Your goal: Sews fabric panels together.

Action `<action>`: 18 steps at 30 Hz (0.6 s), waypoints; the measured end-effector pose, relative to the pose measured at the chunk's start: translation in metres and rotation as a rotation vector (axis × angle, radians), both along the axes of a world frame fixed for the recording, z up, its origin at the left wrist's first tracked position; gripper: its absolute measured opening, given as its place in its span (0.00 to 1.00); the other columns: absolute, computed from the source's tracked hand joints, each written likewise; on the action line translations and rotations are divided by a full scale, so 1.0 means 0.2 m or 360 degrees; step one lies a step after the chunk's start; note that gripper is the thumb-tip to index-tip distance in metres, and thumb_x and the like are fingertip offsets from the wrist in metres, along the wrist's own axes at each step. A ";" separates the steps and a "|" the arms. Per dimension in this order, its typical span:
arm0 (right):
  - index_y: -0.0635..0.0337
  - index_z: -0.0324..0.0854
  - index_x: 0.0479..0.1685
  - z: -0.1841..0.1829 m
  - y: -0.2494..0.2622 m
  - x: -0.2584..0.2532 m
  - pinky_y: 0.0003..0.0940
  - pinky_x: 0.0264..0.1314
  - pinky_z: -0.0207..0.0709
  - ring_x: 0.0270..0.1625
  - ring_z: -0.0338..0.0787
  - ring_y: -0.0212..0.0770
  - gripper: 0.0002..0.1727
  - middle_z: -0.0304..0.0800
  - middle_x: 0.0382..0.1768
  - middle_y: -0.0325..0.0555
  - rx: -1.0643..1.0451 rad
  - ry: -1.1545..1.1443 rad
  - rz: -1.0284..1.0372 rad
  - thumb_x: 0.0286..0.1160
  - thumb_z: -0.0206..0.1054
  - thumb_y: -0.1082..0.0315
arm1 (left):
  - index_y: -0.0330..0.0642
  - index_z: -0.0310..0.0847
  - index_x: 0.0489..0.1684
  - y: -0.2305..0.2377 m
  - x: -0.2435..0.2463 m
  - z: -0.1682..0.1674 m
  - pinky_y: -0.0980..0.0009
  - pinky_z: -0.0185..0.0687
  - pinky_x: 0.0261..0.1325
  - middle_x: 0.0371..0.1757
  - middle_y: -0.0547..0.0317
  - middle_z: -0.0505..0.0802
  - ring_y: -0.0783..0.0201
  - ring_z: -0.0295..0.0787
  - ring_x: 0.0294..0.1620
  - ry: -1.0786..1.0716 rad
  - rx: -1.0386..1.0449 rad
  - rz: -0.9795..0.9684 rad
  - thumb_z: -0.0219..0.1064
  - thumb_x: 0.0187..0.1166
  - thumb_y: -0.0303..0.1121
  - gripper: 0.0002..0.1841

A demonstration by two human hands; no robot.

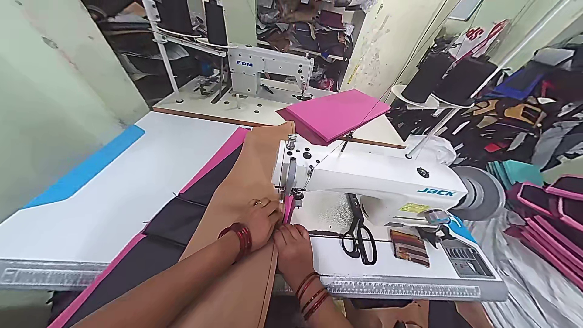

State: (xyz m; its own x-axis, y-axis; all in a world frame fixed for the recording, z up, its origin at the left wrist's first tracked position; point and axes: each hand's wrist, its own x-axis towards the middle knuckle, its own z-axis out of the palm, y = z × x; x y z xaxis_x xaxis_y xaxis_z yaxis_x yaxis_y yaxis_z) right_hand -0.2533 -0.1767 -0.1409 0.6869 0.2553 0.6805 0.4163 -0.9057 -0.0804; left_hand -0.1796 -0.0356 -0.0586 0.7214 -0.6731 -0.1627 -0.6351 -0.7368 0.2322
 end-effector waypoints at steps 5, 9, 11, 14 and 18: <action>0.59 0.94 0.36 0.03 0.00 0.02 0.51 0.59 0.86 0.54 0.97 0.46 0.11 0.99 0.45 0.44 0.0068 0.0177 0.0010 0.63 0.66 0.78 | 0.44 0.78 0.79 -0.04 0.00 0.07 0.36 0.62 0.79 0.82 0.42 0.77 0.37 0.65 0.86 0.0192 0.0250 0.0113 0.52 0.87 0.31 0.23; 0.61 0.94 0.39 0.07 -0.01 0.06 0.56 0.65 0.83 0.57 0.97 0.49 0.12 0.99 0.46 0.47 0.0116 0.0329 0.0008 0.65 0.66 0.80 | 0.46 0.78 0.80 -0.08 0.06 0.10 0.37 0.63 0.78 0.83 0.42 0.74 0.37 0.64 0.86 0.0191 0.0360 0.0150 0.52 0.88 0.32 0.23; 0.62 0.94 0.40 0.07 -0.01 0.08 0.56 0.66 0.82 0.58 0.96 0.50 0.12 0.99 0.47 0.48 0.0110 0.0364 0.0003 0.65 0.66 0.81 | 0.44 0.78 0.79 -0.09 0.07 0.10 0.38 0.63 0.79 0.83 0.43 0.75 0.38 0.65 0.85 0.0189 0.0367 0.0157 0.52 0.88 0.31 0.23; 0.62 0.94 0.42 0.08 -0.01 0.11 0.57 0.68 0.81 0.60 0.95 0.51 0.13 0.98 0.50 0.49 0.0088 0.0436 -0.0007 0.67 0.65 0.81 | 0.37 0.80 0.76 -0.08 0.08 0.08 0.44 0.60 0.85 0.82 0.41 0.77 0.39 0.66 0.86 0.0217 0.0286 0.0200 0.52 0.88 0.29 0.21; 0.63 0.94 0.43 0.09 -0.01 0.15 0.57 0.69 0.80 0.62 0.95 0.50 0.13 0.98 0.52 0.48 0.0069 0.0448 -0.0043 0.69 0.64 0.80 | 0.33 0.79 0.74 -0.09 0.08 0.08 0.48 0.58 0.88 0.83 0.43 0.78 0.43 0.65 0.89 0.0240 0.0256 0.0296 0.50 0.90 0.31 0.21</action>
